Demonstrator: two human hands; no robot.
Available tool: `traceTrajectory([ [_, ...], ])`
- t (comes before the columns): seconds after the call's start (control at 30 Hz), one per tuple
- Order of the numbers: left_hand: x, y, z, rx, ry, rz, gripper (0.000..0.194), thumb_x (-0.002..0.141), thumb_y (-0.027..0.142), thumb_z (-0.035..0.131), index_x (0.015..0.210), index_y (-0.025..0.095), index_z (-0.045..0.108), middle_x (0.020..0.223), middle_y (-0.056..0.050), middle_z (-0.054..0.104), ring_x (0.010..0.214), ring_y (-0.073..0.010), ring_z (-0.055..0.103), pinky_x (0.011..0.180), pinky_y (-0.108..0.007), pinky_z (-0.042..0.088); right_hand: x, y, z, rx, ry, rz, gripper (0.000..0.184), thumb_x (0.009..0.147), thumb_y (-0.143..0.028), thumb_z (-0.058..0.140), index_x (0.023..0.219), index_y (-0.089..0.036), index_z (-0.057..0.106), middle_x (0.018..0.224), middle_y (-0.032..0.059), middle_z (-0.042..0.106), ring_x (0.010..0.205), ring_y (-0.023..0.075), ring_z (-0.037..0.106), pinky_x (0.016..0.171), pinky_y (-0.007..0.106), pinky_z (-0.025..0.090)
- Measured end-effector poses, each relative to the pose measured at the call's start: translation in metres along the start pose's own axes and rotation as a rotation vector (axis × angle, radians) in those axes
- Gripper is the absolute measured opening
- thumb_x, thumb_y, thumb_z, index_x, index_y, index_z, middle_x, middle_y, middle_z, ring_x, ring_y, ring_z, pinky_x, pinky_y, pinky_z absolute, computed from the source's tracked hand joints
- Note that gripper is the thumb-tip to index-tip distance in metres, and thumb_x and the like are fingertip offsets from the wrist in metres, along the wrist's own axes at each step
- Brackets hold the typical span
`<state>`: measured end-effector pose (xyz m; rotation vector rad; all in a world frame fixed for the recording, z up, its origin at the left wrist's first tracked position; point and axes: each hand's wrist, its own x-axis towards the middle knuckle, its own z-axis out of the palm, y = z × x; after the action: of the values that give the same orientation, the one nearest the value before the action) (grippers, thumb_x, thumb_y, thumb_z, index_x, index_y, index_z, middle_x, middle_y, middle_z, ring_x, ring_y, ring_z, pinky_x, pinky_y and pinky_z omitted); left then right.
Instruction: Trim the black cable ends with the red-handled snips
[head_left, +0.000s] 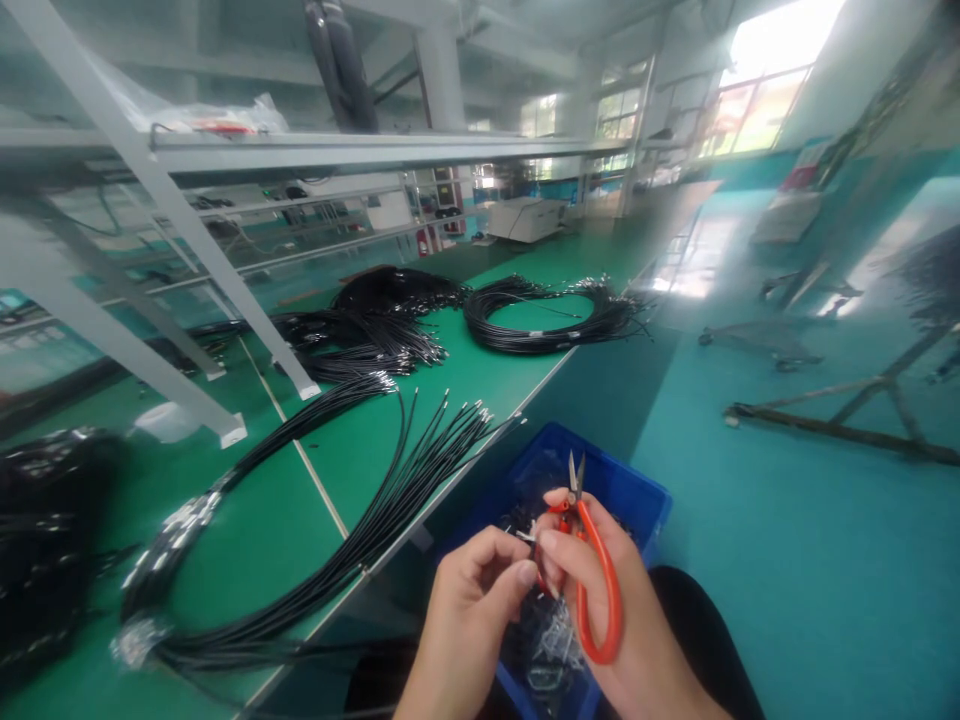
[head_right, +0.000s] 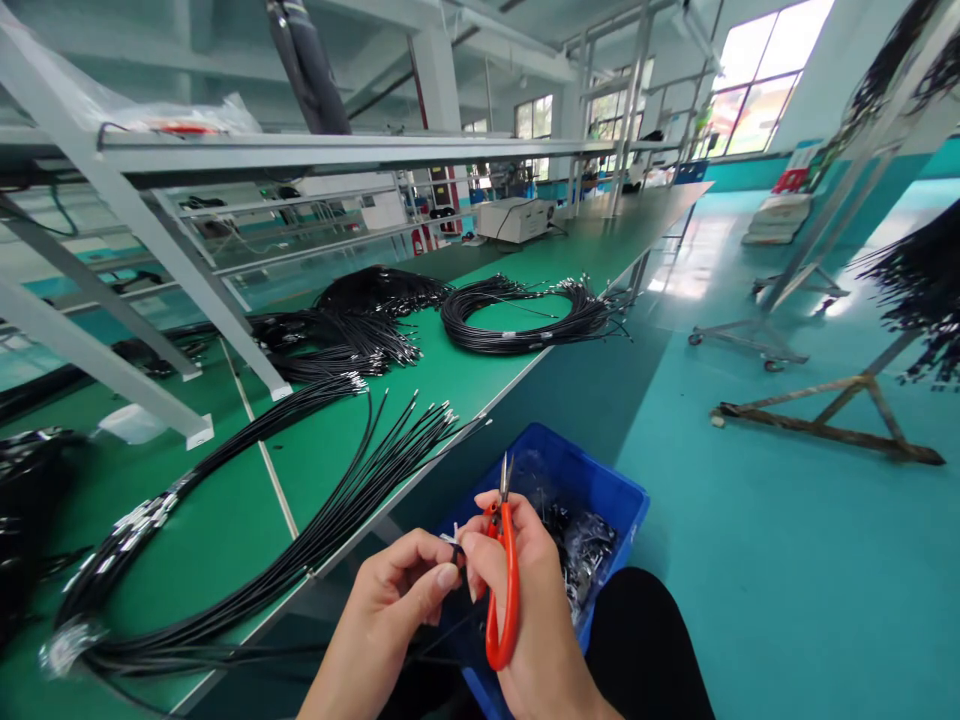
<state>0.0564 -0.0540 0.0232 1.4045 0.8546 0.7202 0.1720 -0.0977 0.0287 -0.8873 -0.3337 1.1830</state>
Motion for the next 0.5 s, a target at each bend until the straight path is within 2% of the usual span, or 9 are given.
traceTrajectory([
  [0.1,0.001,0.002,0.000,-0.017,0.002,-0.015,0.021,0.077,0.033,0.064,0.068,0.014,0.059,0.058,0.003,0.051,0.050,-0.0077,0.039,0.048,-0.018,0.031,0.000,0.000,-0.003,-0.091,0.009,-0.041,0.024,0.073,-0.018,0.064,0.094,-0.022,0.051,0.064,-0.0063,0.055,0.051,0.0077,0.046,0.051,0.020,0.038],
  [0.23,0.003,0.003,-0.001,-0.021,0.008,-0.026,0.023,0.076,0.034,0.064,0.069,0.014,0.058,0.060,0.003,0.050,0.050,-0.0077,0.039,0.048,-0.019,0.030,0.000,0.006,-0.012,-0.365,0.132,-0.297,0.027,0.071,-0.020,0.066,0.094,-0.024,0.054,0.080,-0.0015,0.064,0.073,0.0140,0.060,0.067,0.024,0.048],
  [0.3,0.003,0.003,-0.001,-0.015,0.004,-0.023,0.023,0.076,0.034,0.064,0.068,0.014,0.057,0.058,0.003,0.048,0.049,-0.0078,0.038,0.048,-0.019,0.029,0.001,0.008,-0.015,-0.514,0.128,-0.414,0.027,0.071,-0.018,0.065,0.095,-0.026,0.055,0.091,0.0009,0.066,0.084,0.0165,0.062,0.076,0.027,0.050],
  [0.4,0.003,0.005,0.000,-0.007,-0.005,-0.031,0.024,0.076,0.034,0.064,0.066,0.014,0.057,0.054,0.005,0.044,0.049,-0.0078,0.037,0.047,-0.019,0.028,0.002,0.011,-0.016,-0.652,0.064,-0.504,0.024,0.074,-0.016,0.061,0.096,-0.026,0.057,0.090,0.0010,0.067,0.083,0.0170,0.064,0.074,0.027,0.051],
  [0.5,0.002,0.007,0.001,-0.010,0.002,-0.036,0.024,0.075,0.034,0.064,0.066,0.013,0.057,0.054,0.005,0.044,0.049,-0.0078,0.036,0.047,-0.019,0.028,0.001,0.011,-0.014,-0.750,0.075,-0.592,0.020,0.076,-0.016,0.060,0.093,-0.026,0.058,0.082,-0.0003,0.067,0.075,0.0165,0.065,0.067,0.025,0.052],
])
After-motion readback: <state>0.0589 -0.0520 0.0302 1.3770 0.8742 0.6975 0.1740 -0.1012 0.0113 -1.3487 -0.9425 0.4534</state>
